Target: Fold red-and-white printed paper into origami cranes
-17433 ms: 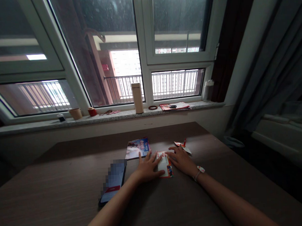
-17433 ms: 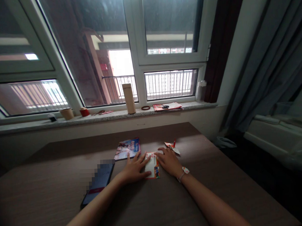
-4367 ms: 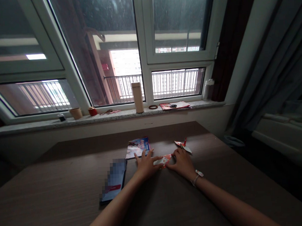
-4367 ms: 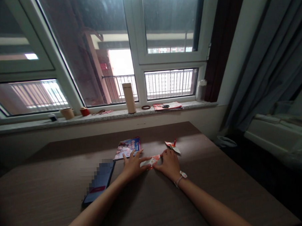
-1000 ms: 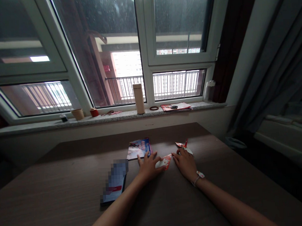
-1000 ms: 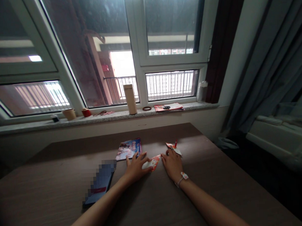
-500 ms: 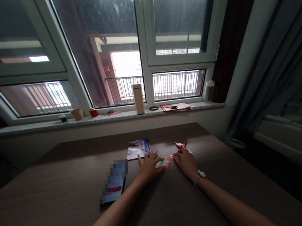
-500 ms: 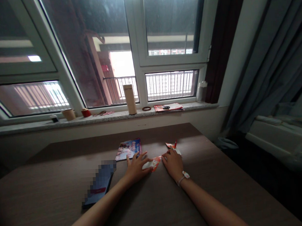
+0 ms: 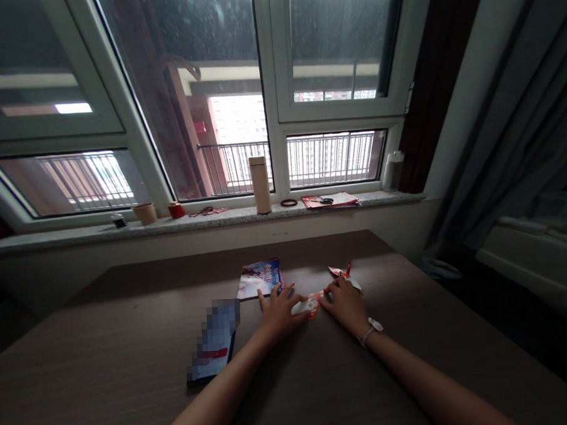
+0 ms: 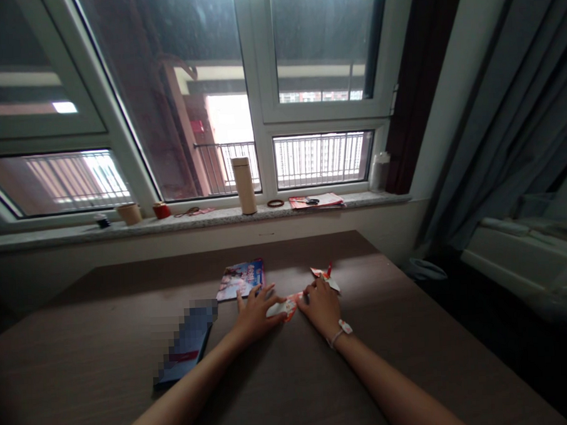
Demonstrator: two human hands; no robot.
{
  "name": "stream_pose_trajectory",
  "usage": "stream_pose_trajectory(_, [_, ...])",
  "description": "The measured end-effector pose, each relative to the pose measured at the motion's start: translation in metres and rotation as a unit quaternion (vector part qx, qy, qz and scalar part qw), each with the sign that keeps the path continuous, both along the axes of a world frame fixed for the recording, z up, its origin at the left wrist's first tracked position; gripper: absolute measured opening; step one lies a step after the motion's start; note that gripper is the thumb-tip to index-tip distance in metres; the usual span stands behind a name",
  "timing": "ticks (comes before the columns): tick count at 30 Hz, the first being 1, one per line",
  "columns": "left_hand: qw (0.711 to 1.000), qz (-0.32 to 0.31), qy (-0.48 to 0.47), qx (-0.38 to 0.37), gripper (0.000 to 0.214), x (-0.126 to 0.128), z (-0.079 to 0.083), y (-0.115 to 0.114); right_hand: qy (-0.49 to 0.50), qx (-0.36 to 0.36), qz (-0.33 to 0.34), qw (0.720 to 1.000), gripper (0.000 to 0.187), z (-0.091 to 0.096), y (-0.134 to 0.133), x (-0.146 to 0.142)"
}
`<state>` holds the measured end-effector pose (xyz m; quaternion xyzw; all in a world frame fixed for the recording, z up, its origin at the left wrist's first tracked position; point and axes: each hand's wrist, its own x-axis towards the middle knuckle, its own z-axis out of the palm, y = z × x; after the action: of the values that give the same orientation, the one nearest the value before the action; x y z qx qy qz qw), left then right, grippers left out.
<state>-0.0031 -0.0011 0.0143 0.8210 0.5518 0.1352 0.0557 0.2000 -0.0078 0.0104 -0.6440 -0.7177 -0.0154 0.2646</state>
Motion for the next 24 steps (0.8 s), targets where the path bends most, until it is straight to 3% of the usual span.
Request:
stream_pose_trajectory(7, [1.000,0.006,0.006,-0.007,0.040,0.001,0.003,-0.001,0.018,-0.034,0.023,0.999,0.042,0.003,-0.008,0.000])
stream_pose_trajectory(15, [1.000,0.007,0.013,-0.001,0.037,0.001,0.003,-0.002,0.006,-0.035,0.045,0.998,0.071,0.001,-0.014,-0.003])
stream_pose_trajectory(21, [1.000,0.003,0.010,-0.002,0.036,0.000,0.002,-0.002,0.026,-0.052,0.053,0.997,0.073,-0.004,-0.011,0.003])
stream_pose_trajectory(24, [1.000,0.001,0.007,-0.002,0.036,-0.001,0.002,-0.001,0.036,-0.049,0.062,0.996,0.058,-0.004,-0.007,0.008])
